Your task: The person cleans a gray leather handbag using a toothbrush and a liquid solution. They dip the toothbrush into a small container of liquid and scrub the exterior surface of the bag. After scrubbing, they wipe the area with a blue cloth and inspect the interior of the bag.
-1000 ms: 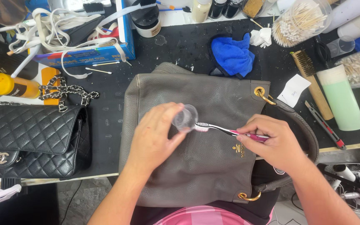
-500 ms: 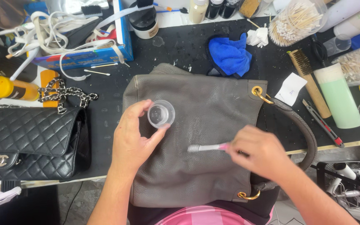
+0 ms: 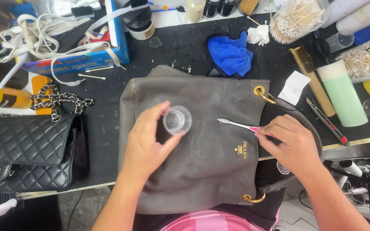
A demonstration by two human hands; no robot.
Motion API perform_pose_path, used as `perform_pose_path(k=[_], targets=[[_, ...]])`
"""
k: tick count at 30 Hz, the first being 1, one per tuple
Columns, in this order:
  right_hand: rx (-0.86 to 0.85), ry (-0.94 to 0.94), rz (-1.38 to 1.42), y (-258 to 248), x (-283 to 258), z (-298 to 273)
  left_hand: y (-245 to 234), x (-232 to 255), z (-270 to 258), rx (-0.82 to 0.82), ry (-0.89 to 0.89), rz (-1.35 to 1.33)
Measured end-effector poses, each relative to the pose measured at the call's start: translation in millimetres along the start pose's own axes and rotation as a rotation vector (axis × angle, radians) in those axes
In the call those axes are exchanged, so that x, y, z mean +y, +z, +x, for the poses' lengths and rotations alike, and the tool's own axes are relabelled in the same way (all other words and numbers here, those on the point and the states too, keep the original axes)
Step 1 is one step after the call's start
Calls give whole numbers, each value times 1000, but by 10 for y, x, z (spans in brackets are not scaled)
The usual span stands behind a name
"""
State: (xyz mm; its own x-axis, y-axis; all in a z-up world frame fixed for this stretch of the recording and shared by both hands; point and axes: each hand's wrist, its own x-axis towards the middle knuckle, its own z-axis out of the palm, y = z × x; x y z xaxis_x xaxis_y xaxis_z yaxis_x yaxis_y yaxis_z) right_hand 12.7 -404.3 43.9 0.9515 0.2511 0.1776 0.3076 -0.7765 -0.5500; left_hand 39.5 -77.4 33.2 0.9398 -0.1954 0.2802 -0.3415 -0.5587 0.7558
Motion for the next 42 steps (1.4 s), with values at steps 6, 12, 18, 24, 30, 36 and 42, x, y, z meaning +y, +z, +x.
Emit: perform_pose_path(k=[6, 12, 18, 24, 30, 36, 42], targets=[[90, 26, 123, -59, -220, 20, 148, 206, 111, -81, 164, -20], [155, -231, -272, -52, -567, 126, 278, 288, 172, -97, 322, 82], [-24, -20, -84, -35, -503, 114, 370, 221, 232, -111, 391, 130], [-229, 298, 495, -30, 33, 16, 330, 156, 212, -145, 348, 134], [-211, -7, 185, -51, 70, -65, 142, 6, 210, -62, 198, 135], [-191, -9, 149, -109, -14, -94, 123, -24, 232, -23, 141, 108], [-78, -16, -18, -90, -40, -43, 126, -67, 230, -1, 153, 127]])
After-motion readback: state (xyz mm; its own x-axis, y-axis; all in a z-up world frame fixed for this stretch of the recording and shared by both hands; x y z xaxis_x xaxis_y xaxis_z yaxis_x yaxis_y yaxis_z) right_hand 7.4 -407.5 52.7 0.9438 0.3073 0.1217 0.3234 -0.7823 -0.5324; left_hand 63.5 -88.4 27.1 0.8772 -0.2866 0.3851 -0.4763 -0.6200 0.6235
